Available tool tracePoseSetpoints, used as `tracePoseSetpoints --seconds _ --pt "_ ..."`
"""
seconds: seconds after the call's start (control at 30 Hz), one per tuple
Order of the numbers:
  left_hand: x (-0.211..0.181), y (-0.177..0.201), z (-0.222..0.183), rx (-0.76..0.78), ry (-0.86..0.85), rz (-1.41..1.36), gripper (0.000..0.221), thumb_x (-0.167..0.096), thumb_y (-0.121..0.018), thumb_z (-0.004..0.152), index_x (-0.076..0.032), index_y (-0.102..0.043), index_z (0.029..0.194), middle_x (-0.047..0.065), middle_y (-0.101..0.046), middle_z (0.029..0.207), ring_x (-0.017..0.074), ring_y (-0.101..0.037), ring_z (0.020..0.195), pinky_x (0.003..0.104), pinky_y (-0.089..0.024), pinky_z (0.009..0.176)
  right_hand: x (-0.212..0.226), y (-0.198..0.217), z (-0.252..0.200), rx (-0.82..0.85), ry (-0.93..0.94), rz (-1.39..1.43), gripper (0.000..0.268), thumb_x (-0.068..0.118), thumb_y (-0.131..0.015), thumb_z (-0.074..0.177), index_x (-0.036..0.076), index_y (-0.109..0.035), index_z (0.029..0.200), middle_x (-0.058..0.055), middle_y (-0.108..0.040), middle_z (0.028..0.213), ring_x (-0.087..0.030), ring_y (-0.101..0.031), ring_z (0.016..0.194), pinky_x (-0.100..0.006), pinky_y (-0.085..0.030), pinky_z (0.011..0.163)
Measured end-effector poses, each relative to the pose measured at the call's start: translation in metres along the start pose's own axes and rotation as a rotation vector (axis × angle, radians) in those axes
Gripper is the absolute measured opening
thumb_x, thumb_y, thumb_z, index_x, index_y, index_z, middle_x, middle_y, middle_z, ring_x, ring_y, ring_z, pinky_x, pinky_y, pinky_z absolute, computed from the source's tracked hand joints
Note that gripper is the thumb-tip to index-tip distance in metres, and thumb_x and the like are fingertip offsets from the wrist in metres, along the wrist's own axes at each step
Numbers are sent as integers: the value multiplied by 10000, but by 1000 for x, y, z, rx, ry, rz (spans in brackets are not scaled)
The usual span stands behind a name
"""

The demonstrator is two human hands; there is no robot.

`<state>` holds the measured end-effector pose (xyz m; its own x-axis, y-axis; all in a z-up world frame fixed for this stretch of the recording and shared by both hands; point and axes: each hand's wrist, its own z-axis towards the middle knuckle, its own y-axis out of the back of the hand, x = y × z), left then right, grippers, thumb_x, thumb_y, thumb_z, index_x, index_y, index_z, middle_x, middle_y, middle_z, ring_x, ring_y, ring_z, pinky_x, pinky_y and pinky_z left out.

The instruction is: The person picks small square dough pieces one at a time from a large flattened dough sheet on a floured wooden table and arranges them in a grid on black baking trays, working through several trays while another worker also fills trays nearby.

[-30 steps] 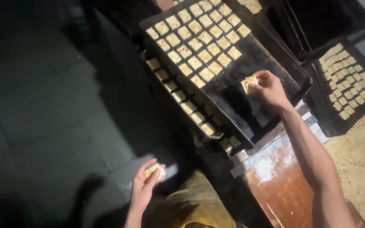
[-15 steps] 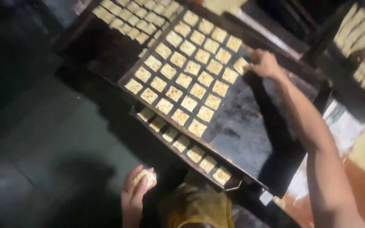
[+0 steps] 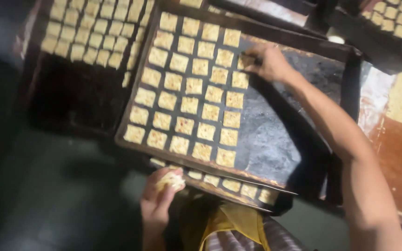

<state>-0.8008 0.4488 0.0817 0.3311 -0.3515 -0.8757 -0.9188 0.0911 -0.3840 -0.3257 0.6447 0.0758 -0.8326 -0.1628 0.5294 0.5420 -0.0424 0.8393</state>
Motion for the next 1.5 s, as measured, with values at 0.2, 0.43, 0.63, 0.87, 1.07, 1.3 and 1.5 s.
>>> tracePoseSetpoints --seconds 0.2,0.43,0.63,0.87,1.07,1.3,1.5 --pt "-23 -54 79 416 -156 141 452 -6 -646 938 26 -551 1379 190 -543 1510 252 -571 1284 391 -489 1036 142 -16 -48 304 -120 502 564 330 -789 858 80 -607 1329 -64 -770 1068 -221 -734 996 -416 -603 894" --pt "-44 -70 111 686 -391 307 592 -74 -716 916 -39 -486 1460 195 -228 1694 340 -368 1533 502 -373 1222 140 -69 -73 342 -274 999 554 53 -732 886 36 -540 1406 -125 -750 1126 -216 -717 1048 -371 -590 955" --pt "-58 -6 111 582 -241 296 553 -78 -702 903 -44 -512 1421 164 -112 1724 343 -282 1550 546 -425 1149 69 -31 -21 -208 -555 812 341 24 -656 938 19 -637 1278 -114 -730 1126 -213 -714 1041 -364 -615 906" --pt "-19 120 84 349 -194 123 499 50 -622 900 -22 -537 1387 194 -304 1663 357 -395 1484 562 -422 1139 -87 -43 14 -539 -657 143 416 202 -902 815 -39 -697 1084 -129 -752 998 -207 -723 891 -342 -584 819" --pt "88 237 75 198 -157 220 508 57 -597 891 -43 -504 1380 175 -339 1629 322 -377 1491 566 -441 1094 -60 -47 42 -481 -770 -21 447 224 -964 694 -6 -716 986 -133 -762 956 -209 -719 852 -359 -580 815" --pt "69 211 56 289 -107 129 501 58 -592 902 -42 -524 1389 172 -355 1628 326 -368 1500 559 -421 1120 -68 -56 55 -686 -734 -40 389 224 -954 719 -6 -715 922 -157 -756 911 -250 -738 833 -377 -584 799" --pt "102 229 57 332 -131 177 496 38 -617 902 -41 -532 1384 188 -401 1602 343 -419 1470 553 -470 1092 -65 -59 39 -645 -668 -161 321 262 -889 771 18 -738 913 -174 -759 879 -292 -746 817 -405 -589 783"
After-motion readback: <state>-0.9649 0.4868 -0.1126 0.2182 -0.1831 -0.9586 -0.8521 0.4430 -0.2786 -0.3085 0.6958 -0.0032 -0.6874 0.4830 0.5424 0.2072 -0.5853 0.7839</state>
